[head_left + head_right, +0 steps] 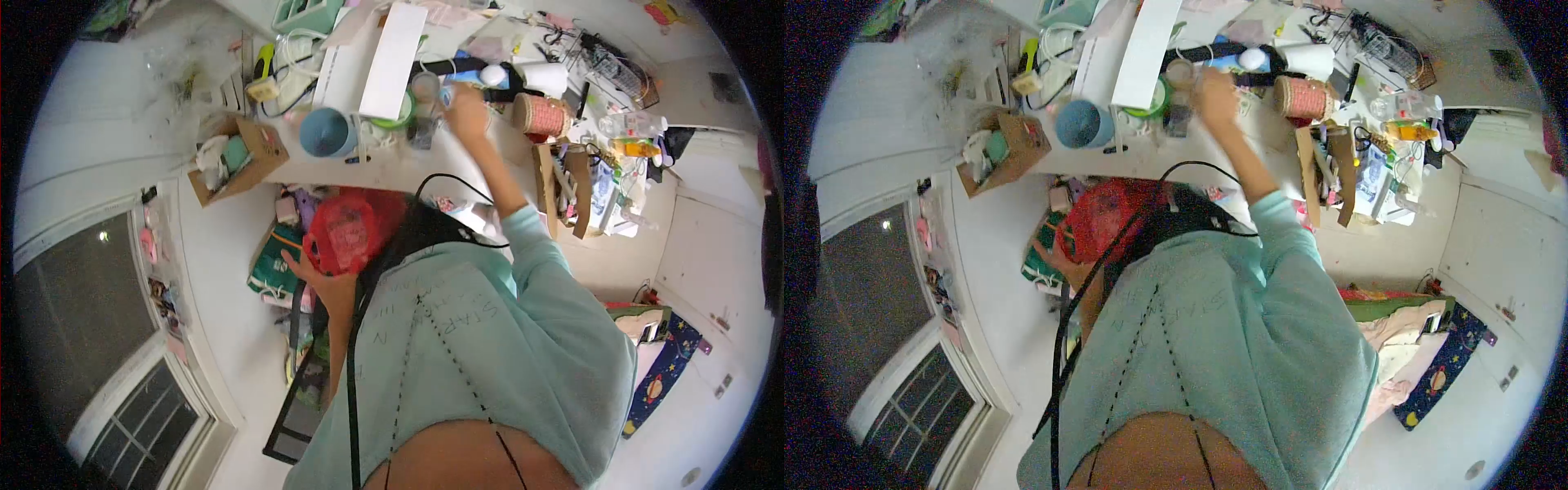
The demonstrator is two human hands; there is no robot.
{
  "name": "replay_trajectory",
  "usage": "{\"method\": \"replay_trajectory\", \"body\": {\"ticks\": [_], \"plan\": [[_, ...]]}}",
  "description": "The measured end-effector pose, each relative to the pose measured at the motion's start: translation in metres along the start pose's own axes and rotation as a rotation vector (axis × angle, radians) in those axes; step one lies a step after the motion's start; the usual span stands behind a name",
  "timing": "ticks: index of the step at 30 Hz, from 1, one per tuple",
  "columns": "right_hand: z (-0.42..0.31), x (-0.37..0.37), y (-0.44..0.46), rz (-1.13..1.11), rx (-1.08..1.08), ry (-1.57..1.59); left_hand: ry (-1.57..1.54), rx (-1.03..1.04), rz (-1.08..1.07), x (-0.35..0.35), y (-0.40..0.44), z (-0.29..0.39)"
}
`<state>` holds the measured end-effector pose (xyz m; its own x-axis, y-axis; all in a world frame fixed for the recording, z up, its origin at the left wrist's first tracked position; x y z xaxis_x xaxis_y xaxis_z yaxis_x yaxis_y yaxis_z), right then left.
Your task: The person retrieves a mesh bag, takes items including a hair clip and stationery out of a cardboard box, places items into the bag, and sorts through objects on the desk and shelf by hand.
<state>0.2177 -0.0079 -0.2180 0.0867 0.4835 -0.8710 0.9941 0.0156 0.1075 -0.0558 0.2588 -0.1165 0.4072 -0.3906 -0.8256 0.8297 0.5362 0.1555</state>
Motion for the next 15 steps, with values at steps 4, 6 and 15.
{"method": "replay_trajectory", "body": {"ticks": [4, 6, 15], "plan": [[0.098, -0.009, 0.051, 0.052, 0.276, -0.101, -0.295, -0.065, -0.069, 0.000, -0.001, -0.004], [0.113, 0.008, 0.059, -0.084, 0.371, -0.123, -0.136, 0.015, -0.040, -0.005, -0.001, 0.001], [0.062, -0.021, 0.026, 0.193, 0.121, 0.022, -0.388, -0.110, -0.025, 0.005, -0.007, -0.033]]}}
Point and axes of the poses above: each hand's wrist, its own y-axis towards the middle knuckle, its own x-axis out of the palm, z = x × y, the point moved 9 cm from there along y, towards the middle knuckle, and after that the axes turned 4 degrees about y, right-handed, at the moved point
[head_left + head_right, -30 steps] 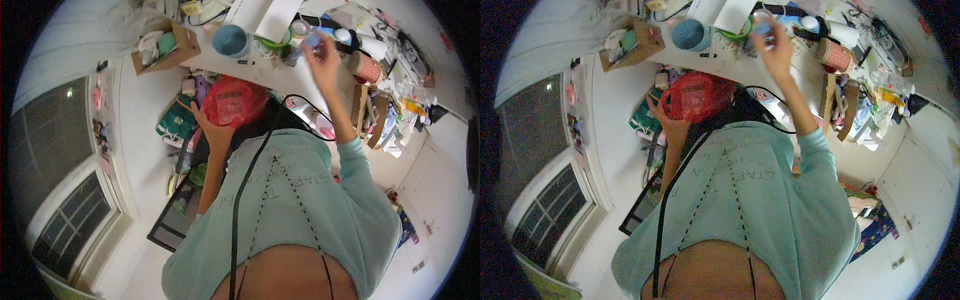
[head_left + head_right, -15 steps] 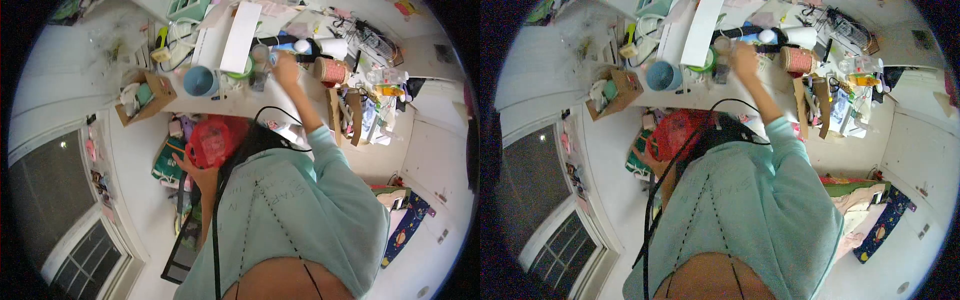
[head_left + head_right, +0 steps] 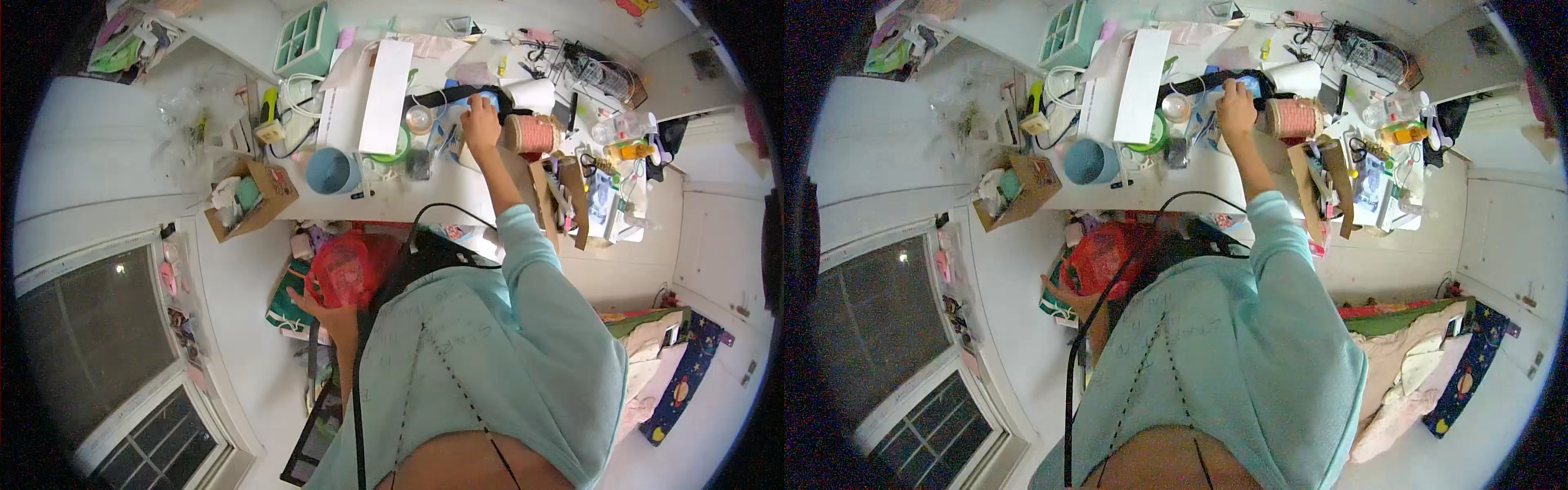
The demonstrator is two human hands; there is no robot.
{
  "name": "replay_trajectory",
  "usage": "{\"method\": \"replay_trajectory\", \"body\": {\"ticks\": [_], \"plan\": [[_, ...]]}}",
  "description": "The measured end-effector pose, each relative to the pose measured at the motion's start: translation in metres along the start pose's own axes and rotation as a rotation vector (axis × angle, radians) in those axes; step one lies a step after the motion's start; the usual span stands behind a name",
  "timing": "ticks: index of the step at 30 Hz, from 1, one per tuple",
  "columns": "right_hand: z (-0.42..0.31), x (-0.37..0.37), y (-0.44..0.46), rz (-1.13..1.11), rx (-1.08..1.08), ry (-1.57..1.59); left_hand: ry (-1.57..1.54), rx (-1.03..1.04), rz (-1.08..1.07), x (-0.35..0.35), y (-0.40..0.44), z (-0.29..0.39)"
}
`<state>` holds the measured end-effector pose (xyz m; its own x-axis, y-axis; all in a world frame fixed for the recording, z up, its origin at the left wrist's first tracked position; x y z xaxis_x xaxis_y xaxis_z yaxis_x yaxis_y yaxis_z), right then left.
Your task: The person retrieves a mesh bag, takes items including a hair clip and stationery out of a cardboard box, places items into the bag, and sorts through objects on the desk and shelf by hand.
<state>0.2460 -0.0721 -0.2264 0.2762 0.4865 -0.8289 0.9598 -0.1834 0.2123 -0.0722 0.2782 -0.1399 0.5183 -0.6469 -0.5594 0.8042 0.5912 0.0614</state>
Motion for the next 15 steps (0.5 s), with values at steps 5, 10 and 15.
{"method": "replay_trajectory", "body": {"ticks": [5, 10, 15], "plan": [[0.001, 0.041, -0.014, -0.104, -0.110, -0.222, -0.035, 0.017, 0.001, 0.002, 0.000, 0.006], [-0.028, 0.059, -0.018, -0.153, -0.321, -0.208, -0.055, 0.002, 0.022, 0.000, -0.005, -0.002], [-0.023, 0.044, -0.008, -0.078, -0.173, 0.092, -0.156, -0.007, -0.028, 0.010, -0.007, 0.004]]}}
Point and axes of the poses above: each hand's wrist, its own y-axis towards the middle knuckle, its own x-axis out of the palm, z = x × y, the point moved 9 cm from there along y, towards the middle knuckle, and after that the axes turned 4 degrees about y, right-handed, at the moved point
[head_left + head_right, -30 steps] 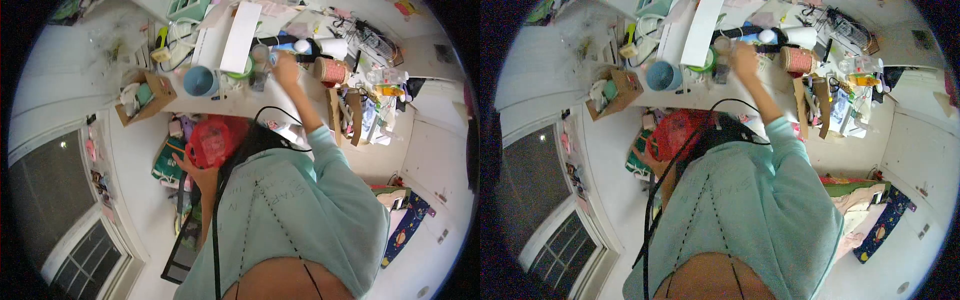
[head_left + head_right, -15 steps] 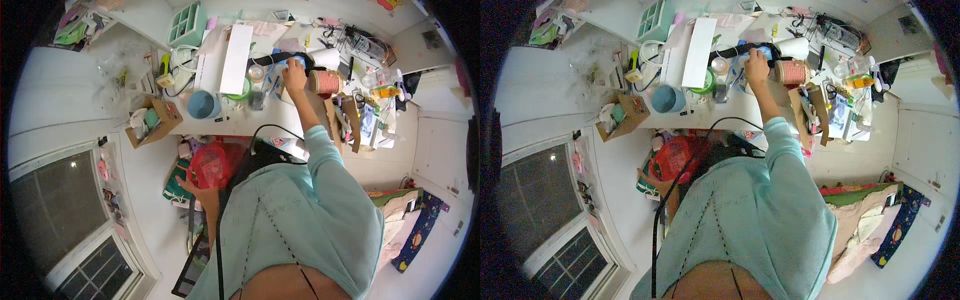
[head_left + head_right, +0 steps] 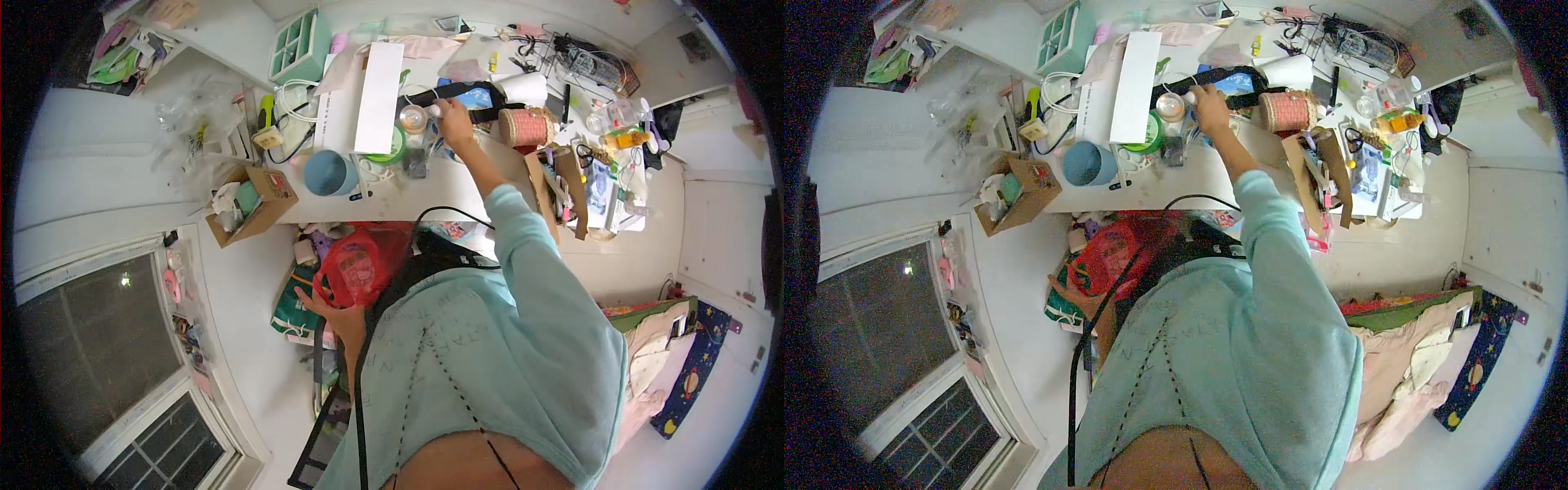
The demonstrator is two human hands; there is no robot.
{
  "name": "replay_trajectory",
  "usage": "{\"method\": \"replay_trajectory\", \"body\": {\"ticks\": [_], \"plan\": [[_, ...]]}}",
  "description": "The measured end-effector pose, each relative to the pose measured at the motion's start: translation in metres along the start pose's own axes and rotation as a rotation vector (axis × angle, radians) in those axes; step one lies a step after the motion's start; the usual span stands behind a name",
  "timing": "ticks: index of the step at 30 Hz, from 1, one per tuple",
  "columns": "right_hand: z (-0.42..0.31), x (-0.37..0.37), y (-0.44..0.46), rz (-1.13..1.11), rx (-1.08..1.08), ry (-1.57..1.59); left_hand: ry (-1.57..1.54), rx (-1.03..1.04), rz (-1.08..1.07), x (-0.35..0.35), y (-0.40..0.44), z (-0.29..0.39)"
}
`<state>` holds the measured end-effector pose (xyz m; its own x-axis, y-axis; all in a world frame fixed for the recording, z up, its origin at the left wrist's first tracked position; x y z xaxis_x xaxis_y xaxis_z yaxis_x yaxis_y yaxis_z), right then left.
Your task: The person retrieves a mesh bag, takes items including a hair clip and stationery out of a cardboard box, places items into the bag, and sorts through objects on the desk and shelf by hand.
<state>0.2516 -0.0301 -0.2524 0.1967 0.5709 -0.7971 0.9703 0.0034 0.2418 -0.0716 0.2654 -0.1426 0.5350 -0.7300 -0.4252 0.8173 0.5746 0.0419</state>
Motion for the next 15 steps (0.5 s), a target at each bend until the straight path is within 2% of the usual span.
{"method": "replay_trajectory", "body": {"ticks": [1, 3, 5, 7, 9, 10, 11, 13, 14, 15], "plan": [[-0.012, -0.020, -0.003, 0.080, 0.011, 0.119, 0.007, 0.002, -0.005, 0.002, 0.001, 0.000], [-0.065, -0.064, -0.017, 0.158, -0.157, 0.390, 0.028, 0.014, -0.012, 0.006, 0.002, 0.000], [-0.124, -0.079, -0.043, 0.078, -0.277, 0.570, 0.060, 0.032, -0.022, 0.012, 0.003, 0.002], [-0.194, -0.080, -0.078, -0.294, -0.430, 0.859, 0.126, 0.069, -0.039, 0.016, 0.003, 0.007], [-0.254, -0.064, -0.123, -0.653, -0.727, 0.939, 0.275, 0.184, -0.056, 0.016, 0.007, 0.022], [-0.266, -0.045, -0.145, -0.766, -0.785, 0.916, 0.348, 0.241, -0.064, 0.019, 0.009, 0.030], [-0.271, -0.019, -0.169, -0.878, -0.840, 0.891, 0.155, 0.117, -0.036, 0.018, 0.010, 0.023], [-0.264, 0.056, -0.215, -1.178, -0.877, 0.546, -0.230, -0.132, 0.021, 0.022, 0.008, 0.009], [-0.259, 0.072, -0.229, -1.319, -0.888, 0.364, 0.057, -0.023, -0.026, 0.023, 0.010, 0.026], [-0.251, 0.079, -0.234, -1.344, -0.878, 0.275, 0.347, 0.088, -0.073, 0.025, 0.012, 0.043]]}}
Point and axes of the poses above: each hand's wrist, its own y-axis towards the middle knuckle, its own x-axis out of the palm, z = x × y, the point moved 9 cm from there along y, towards the middle knuckle, and after that the axes turned 4 degrees about y, right-handed, at the moved point
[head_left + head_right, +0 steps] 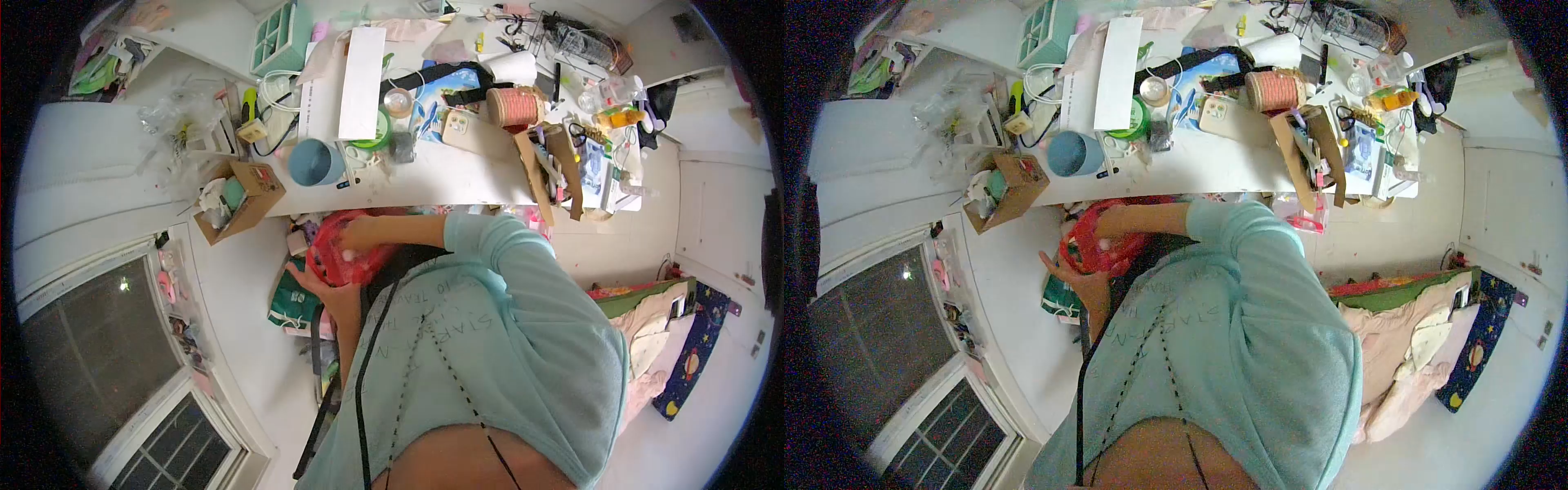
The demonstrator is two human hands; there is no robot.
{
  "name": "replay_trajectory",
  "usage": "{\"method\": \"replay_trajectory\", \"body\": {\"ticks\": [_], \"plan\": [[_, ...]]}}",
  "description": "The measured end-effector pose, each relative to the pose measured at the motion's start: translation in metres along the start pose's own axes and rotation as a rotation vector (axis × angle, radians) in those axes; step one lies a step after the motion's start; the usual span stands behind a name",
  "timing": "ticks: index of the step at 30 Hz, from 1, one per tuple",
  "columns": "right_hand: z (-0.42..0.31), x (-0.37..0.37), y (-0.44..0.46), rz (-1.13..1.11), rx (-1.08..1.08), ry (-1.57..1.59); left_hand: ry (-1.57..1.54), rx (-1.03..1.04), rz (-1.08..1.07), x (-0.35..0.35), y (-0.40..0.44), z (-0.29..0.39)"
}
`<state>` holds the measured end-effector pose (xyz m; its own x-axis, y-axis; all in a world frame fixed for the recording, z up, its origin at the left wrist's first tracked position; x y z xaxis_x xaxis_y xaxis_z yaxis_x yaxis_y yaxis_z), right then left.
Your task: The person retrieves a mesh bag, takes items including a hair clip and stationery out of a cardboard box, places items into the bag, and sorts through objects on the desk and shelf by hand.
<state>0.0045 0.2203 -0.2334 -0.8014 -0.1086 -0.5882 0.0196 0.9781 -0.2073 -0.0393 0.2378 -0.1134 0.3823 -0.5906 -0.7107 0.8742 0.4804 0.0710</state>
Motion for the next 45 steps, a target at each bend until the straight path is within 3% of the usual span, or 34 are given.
{"method": "replay_trajectory", "body": {"ticks": [2, 5, 7, 8, 9, 10, 12, 14, 17, 23, 27, 29, 32, 35, 37, 38, 41, 45], "plan": [[0.003, 0.003, -0.015, -0.092, 0.114, -0.083, 0.168, 0.095, -0.029, 0.000, 0.001, 0.010], [0.035, -0.010, -0.018, 0.290, 0.070, -0.048, -0.086, 0.057, 0.004, 0.003, -0.001, -0.002], [0.070, -0.060, -0.076, 0.718, 0.305, 0.013, -0.090, 0.058, 0.018, 0.005, 0.000, -0.008], [0.073, -0.092, -0.122, 0.998, 0.276, -0.058, -0.097, 0.060, 0.025, 0.005, 0.002, -0.012], [0.096, -0.112, -0.166, 1.232, 0.484, -0.030, -0.108, 0.055, 0.027, 0.004, 0.001, -0.015], [0.136, -0.114, -0.198, 1.177, 0.792, -0.186, -0.133, 0.043, 0.030, 0.004, 0.002, -0.018], [0.176, -0.125, -0.250, 0.925, 1.126, -0.511, -0.175, 0.021, 0.032, 0.005, 0.002, -0.025], [0.195, -0.122, -0.295, 1.170, 1.236, -0.323, -0.209, 0.002, 0.038, 0.005, 0.002, -0.029], [0.225, -0.102, -0.303, 0.990, 1.353, -0.243, -0.241, -0.020, 0.048, 0.005, 0.002, -0.035], [0.203, -0.087, -0.285, 0.853, 1.180, -0.236, -0.306, -0.072, 0.072, 0.000, 0.002, -0.050], [0.250, -0.061, -0.300, 0.934, 1.318, -0.031, -0.219, -0.042, 0.092, -0.005, 0.000, -0.052], [0.233, -0.067, -0.301, 0.944, 1.360, 0.037, -0.205, -0.035, 0.080, -0.005, 0.000, -0.050], [0.208, -0.075, -0.315, 1.161, 1.450, 0.186, -0.221, -0.041, 0.068, -0.007, 0.003, -0.035], [0.218, -0.068, -0.318, 1.075, 1.548, 0.180, -0.195, -0.028, 0.093, -0.011, 0.003, -0.026], [0.224, -0.066, -0.314, 1.052, 1.586, 0.204, -0.346, -0.049, 0.099, -0.005, -0.001, -0.042], [0.225, -0.065, -0.310, 1.040, 1.604, 0.216, -0.252, -0.019, 0.129, -0.008, -0.002, -0.044], [0.214, -0.063, -0.305, 1.256, 1.668, 0.112, -0.046, 0.041, 0.192, -0.012, 0.000, -0.050], [0.225, -0.058, -0.302, 1.223, 1.839, 0.195, -0.117, 0.012, 0.164, -0.009, -0.003, -0.060]]}}
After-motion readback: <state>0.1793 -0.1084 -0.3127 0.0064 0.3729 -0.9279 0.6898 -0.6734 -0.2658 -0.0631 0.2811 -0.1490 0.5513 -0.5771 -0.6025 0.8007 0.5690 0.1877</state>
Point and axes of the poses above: each hand's wrist, its own y-axis towards the middle knuckle, its own x-axis out of the palm, z = x × y, the point moved 9 cm from there along y, towards the middle knuckle, and after that the axes turned 4 degrees about y, right-handed, at the moved point
